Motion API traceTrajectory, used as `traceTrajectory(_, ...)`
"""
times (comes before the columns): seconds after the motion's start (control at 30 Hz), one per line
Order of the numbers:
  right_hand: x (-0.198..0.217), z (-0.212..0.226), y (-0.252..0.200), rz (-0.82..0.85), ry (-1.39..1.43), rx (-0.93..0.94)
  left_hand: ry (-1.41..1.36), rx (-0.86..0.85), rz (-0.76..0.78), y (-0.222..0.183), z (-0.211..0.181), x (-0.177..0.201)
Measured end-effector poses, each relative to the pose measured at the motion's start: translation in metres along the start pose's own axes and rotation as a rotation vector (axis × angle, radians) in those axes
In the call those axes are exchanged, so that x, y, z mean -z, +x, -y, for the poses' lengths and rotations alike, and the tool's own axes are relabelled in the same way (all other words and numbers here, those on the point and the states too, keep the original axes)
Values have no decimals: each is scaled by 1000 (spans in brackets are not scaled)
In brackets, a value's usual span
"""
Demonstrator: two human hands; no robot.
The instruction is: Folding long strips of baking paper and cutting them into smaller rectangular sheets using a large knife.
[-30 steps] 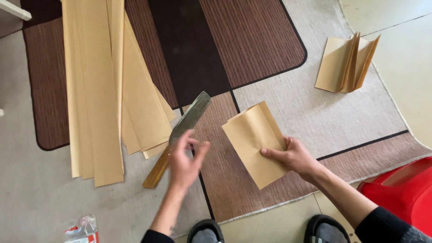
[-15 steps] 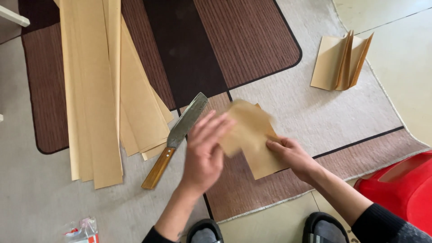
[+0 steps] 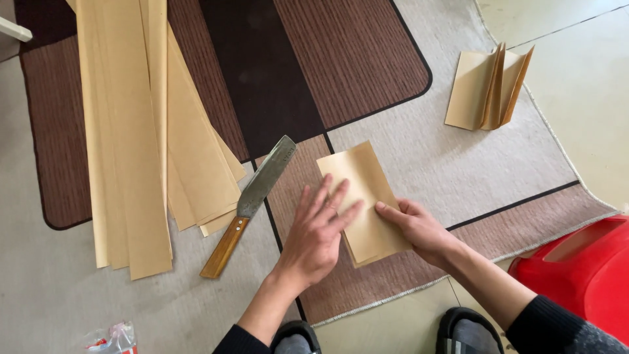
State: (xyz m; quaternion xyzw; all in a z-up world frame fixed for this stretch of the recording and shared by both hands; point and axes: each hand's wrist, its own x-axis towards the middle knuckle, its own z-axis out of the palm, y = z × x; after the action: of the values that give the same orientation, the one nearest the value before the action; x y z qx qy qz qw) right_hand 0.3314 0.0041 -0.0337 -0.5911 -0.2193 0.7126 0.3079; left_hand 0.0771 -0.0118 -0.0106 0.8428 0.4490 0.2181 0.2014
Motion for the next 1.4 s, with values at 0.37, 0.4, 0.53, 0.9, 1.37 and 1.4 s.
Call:
traceTrajectory(0.37, -31, 20, -24, -28, -207, 105, -740, 779, -79, 2, -8, -14)
traceTrajectory(0.4, -32, 18, -22, -70, -275, 135, -740, 802, -74, 3, -9, -14)
traceTrajectory(0.53, -28, 11, -14, -161, -411, 201, -742, 840, -63, 11, -8, -8)
traceTrajectory(0.9, 75, 76, 39, -597, -948, 459, -762, 930, 5, 0, 7, 11)
traceTrajectory(1.37, 101, 109, 50, -825, -1225, 460, -678, 958, -135, -31, 55, 29)
traceTrajectory(1.4, 93, 102, 47, -798, -1186, 489, -711, 960, -218, -35, 65, 31)
